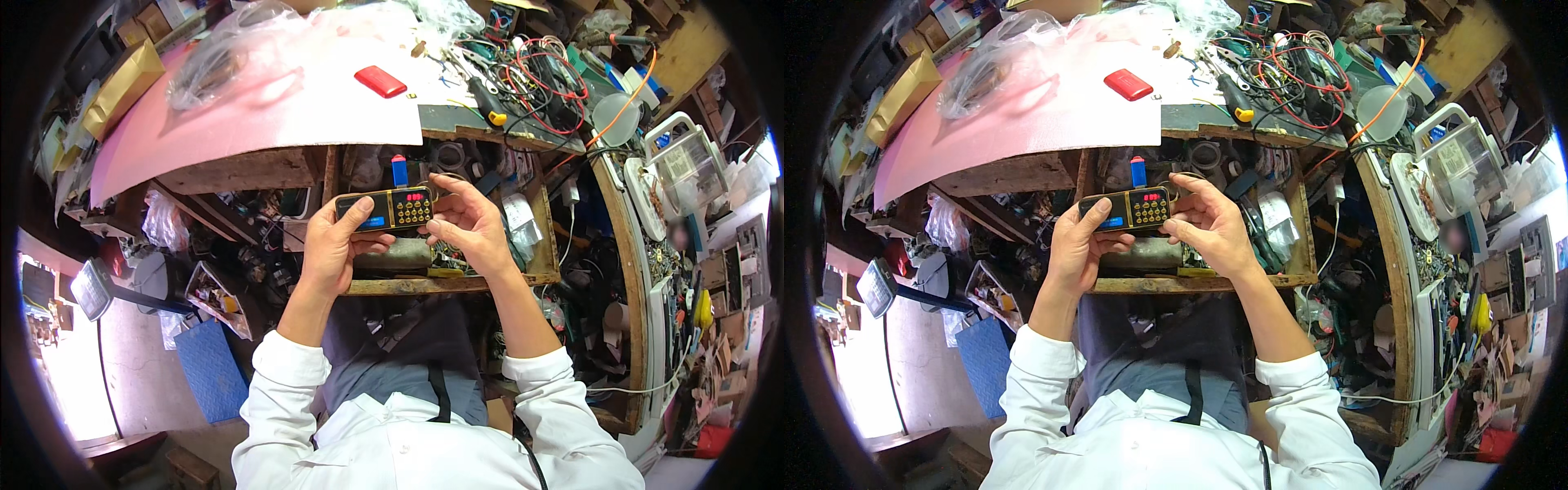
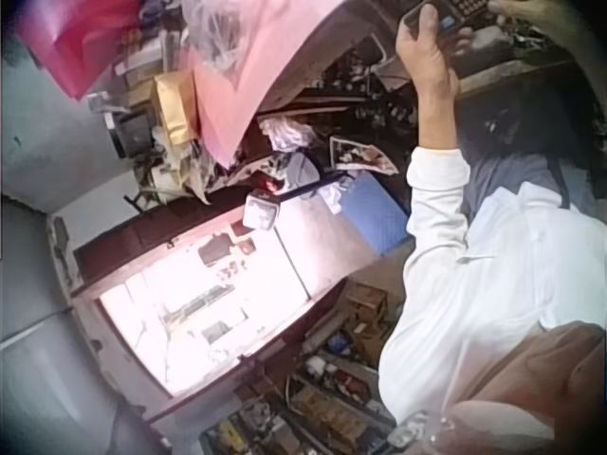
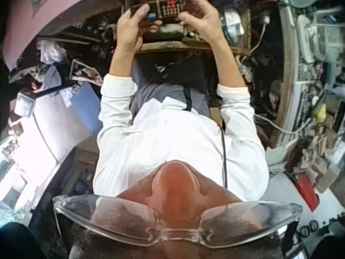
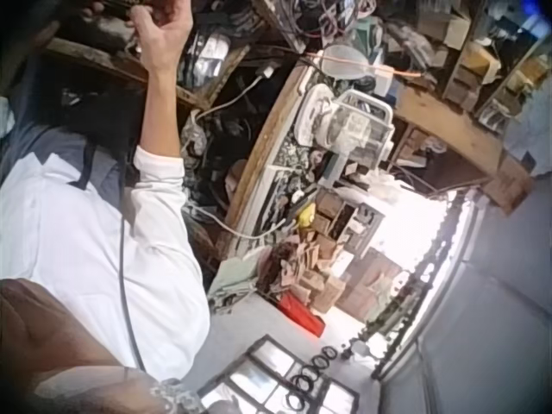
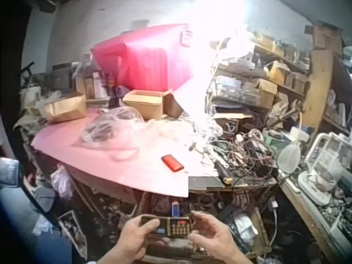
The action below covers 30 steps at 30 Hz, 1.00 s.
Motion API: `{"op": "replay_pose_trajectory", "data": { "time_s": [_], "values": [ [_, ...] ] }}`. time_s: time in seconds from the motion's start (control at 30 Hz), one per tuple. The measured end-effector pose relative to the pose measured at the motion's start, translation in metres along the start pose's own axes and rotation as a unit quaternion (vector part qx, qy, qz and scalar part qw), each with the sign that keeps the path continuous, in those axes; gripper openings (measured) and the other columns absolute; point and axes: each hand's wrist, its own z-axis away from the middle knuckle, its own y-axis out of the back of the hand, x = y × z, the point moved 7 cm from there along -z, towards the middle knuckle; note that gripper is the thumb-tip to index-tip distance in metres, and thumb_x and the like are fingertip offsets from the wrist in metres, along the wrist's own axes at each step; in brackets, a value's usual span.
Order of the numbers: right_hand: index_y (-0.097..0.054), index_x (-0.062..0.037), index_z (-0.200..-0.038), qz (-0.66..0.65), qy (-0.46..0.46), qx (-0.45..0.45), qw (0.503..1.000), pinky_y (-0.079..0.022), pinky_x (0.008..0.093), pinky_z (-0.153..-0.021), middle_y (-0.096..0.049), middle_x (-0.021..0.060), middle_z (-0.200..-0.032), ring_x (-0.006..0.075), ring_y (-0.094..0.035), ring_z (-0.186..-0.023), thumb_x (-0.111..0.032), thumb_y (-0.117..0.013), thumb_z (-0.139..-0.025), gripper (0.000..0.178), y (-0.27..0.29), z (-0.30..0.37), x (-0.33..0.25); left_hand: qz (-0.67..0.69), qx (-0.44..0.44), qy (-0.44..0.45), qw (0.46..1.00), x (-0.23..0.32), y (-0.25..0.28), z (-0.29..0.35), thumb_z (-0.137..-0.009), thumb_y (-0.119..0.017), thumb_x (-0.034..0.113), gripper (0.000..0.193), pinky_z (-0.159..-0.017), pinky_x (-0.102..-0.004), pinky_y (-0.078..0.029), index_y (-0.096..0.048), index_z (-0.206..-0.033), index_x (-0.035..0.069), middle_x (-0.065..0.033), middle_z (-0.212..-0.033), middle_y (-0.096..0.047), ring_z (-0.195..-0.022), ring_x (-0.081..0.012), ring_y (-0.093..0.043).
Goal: The person handles a black handheld device, then opens a red remote control to insert batteries. They test the remote by pressing buttons and place it on the table.
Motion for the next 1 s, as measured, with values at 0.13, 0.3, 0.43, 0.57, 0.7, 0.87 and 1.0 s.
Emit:
{"op": "replay_pose_trajectory", "data": {
  "time_s": [0.13,0.3,0.43,0.57,0.7,0.87,1.0],
  "values": [
    [-0.047,0.0005,-0.146,0.005,-0.002,0.006,1.0,-0.06,0.0301,-0.075,-0.065,0.0122,-0.107,0.0189,-0.071,-0.093,0.003,-0.071,-0.089,0.062,0.0018,-0.0001,0.0002,-0.004,-0.002,0.004,1.0,-0.0009,-0.0005,-0.0005,-0.099,-0.07,0.029,0.037,-0.06,-0.0297,-0.063,-0.06,-0.114,-0.004,-0.0171,-0.094,-0.074,-0.07,-0.0224,-0.075],
    [-0.047,0.0007,-0.145,0.008,0.005,0.0,1.0,-0.061,0.0307,-0.076,-0.066,0.0121,-0.108,0.0217,-0.073,-0.093,0.0,-0.071,-0.09,0.06,0.0035,-0.0003,0.0015,-0.011,-0.002,0.01,1.0,-0.001,-0.0011,-0.0008,-0.098,-0.07,0.028,0.037,-0.062,-0.0304,-0.064,-0.061,-0.114,-0.004,-0.0177,-0.095,-0.074,-0.071,-0.0235,-0.075],
    [-0.047,0.0007,-0.145,0.003,0.002,0.0,1.0,-0.061,0.0309,-0.076,-0.066,0.0127,-0.108,0.0214,-0.072,-0.093,0.0,-0.071,-0.091,0.06,0.0039,-0.0004,0.0026,-0.018,-0.008,0.008,1.0,-0.0013,-0.0018,-0.0015,-0.098,-0.07,0.028,0.036,-0.064,-0.0316,-0.065,-0.061,-0.113,-0.004,-0.0179,-0.096,-0.074,-0.073,-0.0241,-0.076],
    [-0.047,0.0008,-0.145,0.007,0.002,0.0,1.0,-0.061,0.0315,-0.076,-0.067,0.0131,-0.108,0.0213,-0.072,-0.092,0.0,-0.07,-0.091,0.06,0.0034,-0.0004,0.0029,-0.02,-0.009,0.003,1.0,-0.0026,-0.0018,-0.0026,-0.098,-0.07,0.027,0.036,-0.068,-0.033,-0.065,-0.062,-0.113,-0.004,-0.0174,-0.096,-0.074,-0.076,-0.0241,-0.075],
    [-0.046,0.0007,-0.146,0.004,0.0,-0.004,1.0,-0.061,0.0317,-0.075,-0.066,0.0134,-0.109,0.0216,-0.072,-0.092,-0.001,-0.069,-0.091,0.059,0.0013,-0.0009,0.0043,-0.006,-0.01,0.004,1.0,-0.0021,-0.0012,-0.0024,-0.098,-0.07,0.024,0.033,-0.072,-0.0347,-0.065,-0.062,-0.114,-0.003,-0.0173,-0.099,-0.073,-0.08,-0.0246,-0.075],
    [-0.046,0.0016,-0.146,-0.011,-0.005,-0.017,1.0,-0.06,0.0322,-0.074,-0.065,0.0136,-0.11,0.0224,-0.071,-0.092,-0.003,-0.068,-0.092,0.059,0.0017,-0.0013,0.0036,0.002,-0.009,0.0,1.0,-0.0056,0.0001,-0.0038,-0.098,-0.069,0.021,0.03,-0.075,-0.0369,-0.066,-0.06,-0.116,-0.002,-0.0169,-0.103,-0.072,-0.085,-0.0264,-0.075],
    [-0.044,0.0024,-0.147,-0.01,-0.017,-0.021,1.0,-0.06,0.0337,-0.076,-0.066,0.0128,-0.108,0.0224,-0.071,-0.093,-0.005,-0.068,-0.092,0.061,-0.0032,-0.003,0.0037,0.013,-0.017,-0.004,1.0,-0.0037,0.003,-0.0032,-0.098,-0.07,0.018,0.031,-0.079,-0.0387,-0.066,-0.057,-0.118,-0.002,-0.0164,-0.107,-0.07,-0.089,-0.0276,-0.074]
  ]
}}
